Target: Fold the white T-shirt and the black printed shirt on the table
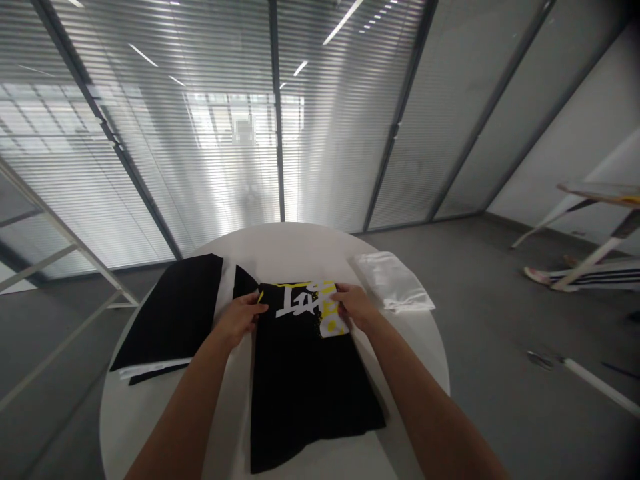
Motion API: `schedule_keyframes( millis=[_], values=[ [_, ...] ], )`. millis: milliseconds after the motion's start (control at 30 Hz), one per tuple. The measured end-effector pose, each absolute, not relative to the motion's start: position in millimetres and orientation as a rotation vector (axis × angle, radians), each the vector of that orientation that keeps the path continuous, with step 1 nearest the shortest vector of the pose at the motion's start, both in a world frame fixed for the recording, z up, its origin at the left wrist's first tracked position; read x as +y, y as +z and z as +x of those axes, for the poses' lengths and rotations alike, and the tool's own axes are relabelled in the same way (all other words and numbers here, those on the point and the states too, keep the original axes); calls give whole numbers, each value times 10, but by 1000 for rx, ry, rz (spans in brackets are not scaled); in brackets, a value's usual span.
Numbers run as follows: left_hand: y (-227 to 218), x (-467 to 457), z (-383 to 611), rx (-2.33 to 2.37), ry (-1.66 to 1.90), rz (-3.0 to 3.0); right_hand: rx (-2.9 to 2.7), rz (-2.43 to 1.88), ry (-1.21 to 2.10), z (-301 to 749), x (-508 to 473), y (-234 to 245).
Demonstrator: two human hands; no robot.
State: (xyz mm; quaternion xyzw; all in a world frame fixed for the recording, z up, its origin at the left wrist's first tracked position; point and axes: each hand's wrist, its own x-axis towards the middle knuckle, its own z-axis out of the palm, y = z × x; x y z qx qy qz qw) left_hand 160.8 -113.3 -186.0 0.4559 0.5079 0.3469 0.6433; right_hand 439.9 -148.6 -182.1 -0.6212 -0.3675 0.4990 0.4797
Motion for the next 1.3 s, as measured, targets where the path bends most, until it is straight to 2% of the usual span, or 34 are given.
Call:
schedule_keyframes(
  millis=[367,933,1300],
  values=[
    [-1779,-1313,1579,1077,976,1131,-847,-1368,1242,4432,-1584,-1660],
    [-1766,-1311,1655,798,1240,1051,-985,-996,1157,4385,-1531,-1780],
    [-1833,-1255,1552,706,1221,1013,-1020,-893,1257,4449,-1546,-1803]
  ],
)
